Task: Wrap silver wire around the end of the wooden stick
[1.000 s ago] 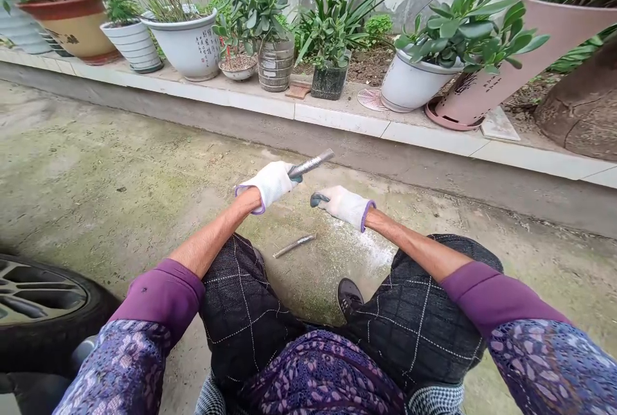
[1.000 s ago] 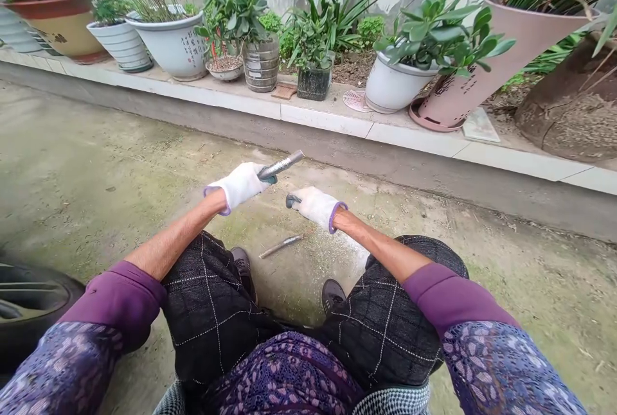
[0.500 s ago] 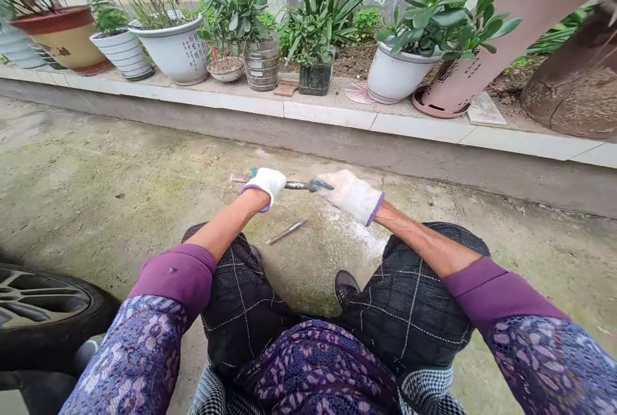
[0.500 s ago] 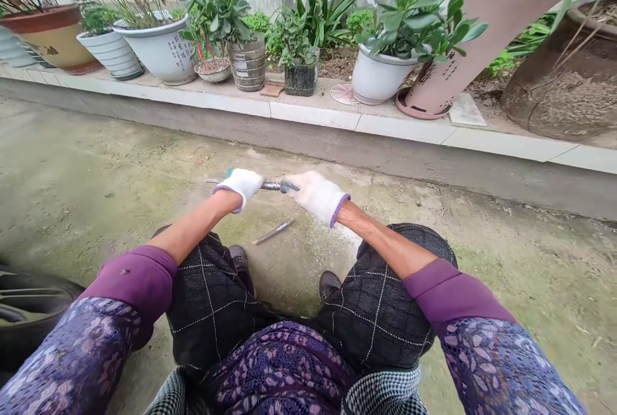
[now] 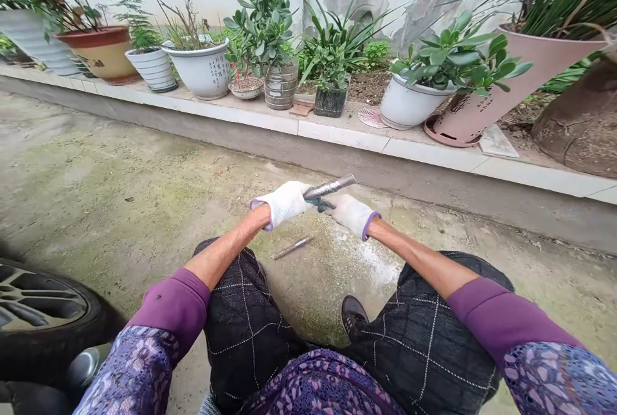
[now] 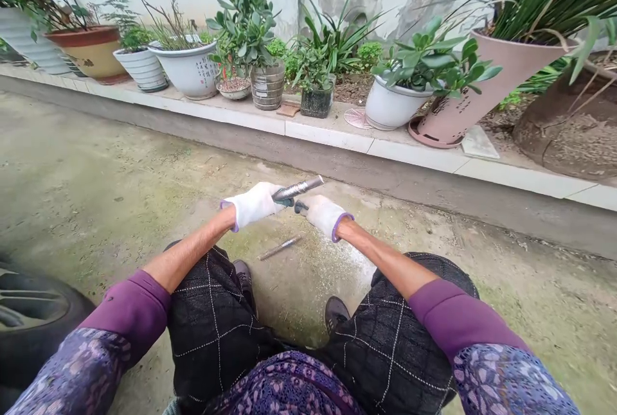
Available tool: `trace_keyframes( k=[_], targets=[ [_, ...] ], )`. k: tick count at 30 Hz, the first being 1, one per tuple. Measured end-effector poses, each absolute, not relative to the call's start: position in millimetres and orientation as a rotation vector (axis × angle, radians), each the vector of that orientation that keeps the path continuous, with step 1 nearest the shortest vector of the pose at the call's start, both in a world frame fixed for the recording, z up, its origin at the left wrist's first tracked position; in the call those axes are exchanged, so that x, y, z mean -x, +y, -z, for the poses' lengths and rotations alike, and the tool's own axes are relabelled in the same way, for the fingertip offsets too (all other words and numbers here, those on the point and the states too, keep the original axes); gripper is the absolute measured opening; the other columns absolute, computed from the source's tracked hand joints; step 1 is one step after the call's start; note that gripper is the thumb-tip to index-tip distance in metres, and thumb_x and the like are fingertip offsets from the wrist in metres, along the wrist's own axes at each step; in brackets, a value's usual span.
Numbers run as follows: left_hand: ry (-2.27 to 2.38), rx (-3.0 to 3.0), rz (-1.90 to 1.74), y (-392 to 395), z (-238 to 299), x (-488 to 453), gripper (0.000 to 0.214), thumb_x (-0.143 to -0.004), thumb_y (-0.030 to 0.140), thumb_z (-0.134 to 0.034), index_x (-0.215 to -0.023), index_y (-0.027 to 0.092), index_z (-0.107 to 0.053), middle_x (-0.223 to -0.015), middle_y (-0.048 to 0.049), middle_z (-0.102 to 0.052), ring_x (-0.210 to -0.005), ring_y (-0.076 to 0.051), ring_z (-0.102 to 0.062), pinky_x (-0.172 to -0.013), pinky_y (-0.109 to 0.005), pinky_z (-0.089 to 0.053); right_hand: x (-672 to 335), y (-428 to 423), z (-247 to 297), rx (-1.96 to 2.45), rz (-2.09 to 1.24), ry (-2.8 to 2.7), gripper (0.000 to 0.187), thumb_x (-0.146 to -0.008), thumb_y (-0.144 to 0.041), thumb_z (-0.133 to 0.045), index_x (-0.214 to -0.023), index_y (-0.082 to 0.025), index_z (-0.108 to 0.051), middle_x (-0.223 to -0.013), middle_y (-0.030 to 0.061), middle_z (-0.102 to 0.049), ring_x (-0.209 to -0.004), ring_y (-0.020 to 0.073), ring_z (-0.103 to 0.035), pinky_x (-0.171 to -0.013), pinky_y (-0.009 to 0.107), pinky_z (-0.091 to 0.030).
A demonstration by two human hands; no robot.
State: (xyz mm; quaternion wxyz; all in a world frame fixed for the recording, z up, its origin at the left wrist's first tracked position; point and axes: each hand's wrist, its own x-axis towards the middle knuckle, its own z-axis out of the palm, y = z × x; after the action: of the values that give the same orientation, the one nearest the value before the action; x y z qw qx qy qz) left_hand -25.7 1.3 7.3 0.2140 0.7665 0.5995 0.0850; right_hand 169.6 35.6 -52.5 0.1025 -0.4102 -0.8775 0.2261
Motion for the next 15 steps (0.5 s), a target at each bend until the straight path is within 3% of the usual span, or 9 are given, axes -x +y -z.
trace_keyframes(
  k=[4,8,12,15],
  targets=[
    [1.791,-2.118,-0.18,13.8,-9.2,46.0,0.026,-0.084,0.029,-0.062,-0.096,0.01,-0.075,-0.066,-0.0028,-0.067,-0.065,-0.016,-0.062,-0.062,-0.023,-0.046,-150.6,12.0,54.2,1.219,-0.736,-2.675,0.019,-0.089,-0.025,-0.057,-0.091,-0.021,-0.075,-0.082,0.0052,-0.075,-0.076,0.0185,-0.065,-0.072,0.025,-0.045],
    [1.97,-2.204,0.137,24.6,-8.1,61.8,0.025,-0.089,0.023,-0.059,-0.104,0.009,-0.074,-0.083,-0.0112,-0.074,-0.081,-0.019,-0.069,-0.077,-0.024,-0.049,-145.3,2.7,46.1,1.154,-0.845,-2.65,0.025,-0.093,-0.026,-0.05,-0.098,-0.022,-0.074,-0.093,0.0034,-0.076,-0.083,0.0182,-0.066,-0.078,0.025,-0.046],
    [1.982,-2.297,0.313,24.3,-5.4,55.7,0.026,-0.089,0.013,-0.055,-0.108,0.006,-0.073,-0.1,-0.0221,-0.074,-0.096,-0.027,-0.072,-0.085,-0.033,-0.053,-143.1,2.5,40.3,1.109,-0.81,-2.654,0.028,-0.095,-0.024,-0.046,-0.097,-0.019,-0.074,-0.095,0.0048,-0.076,-0.085,0.0181,-0.066,-0.078,0.025,-0.045],
    [1.887,-2.396,0.463,16.5,0.0,41.3,0.024,-0.087,0.006,-0.055,-0.099,0.006,-0.075,-0.097,-0.0242,-0.074,-0.097,-0.033,-0.073,-0.084,-0.04,-0.055,-145.3,2.6,34.6,1.203,-0.702,-2.739,0.028,-0.094,-0.024,-0.047,-0.098,-0.019,-0.074,-0.096,0.006,-0.076,-0.086,0.0186,-0.067,-0.076,0.025,-0.044]
  ],
)
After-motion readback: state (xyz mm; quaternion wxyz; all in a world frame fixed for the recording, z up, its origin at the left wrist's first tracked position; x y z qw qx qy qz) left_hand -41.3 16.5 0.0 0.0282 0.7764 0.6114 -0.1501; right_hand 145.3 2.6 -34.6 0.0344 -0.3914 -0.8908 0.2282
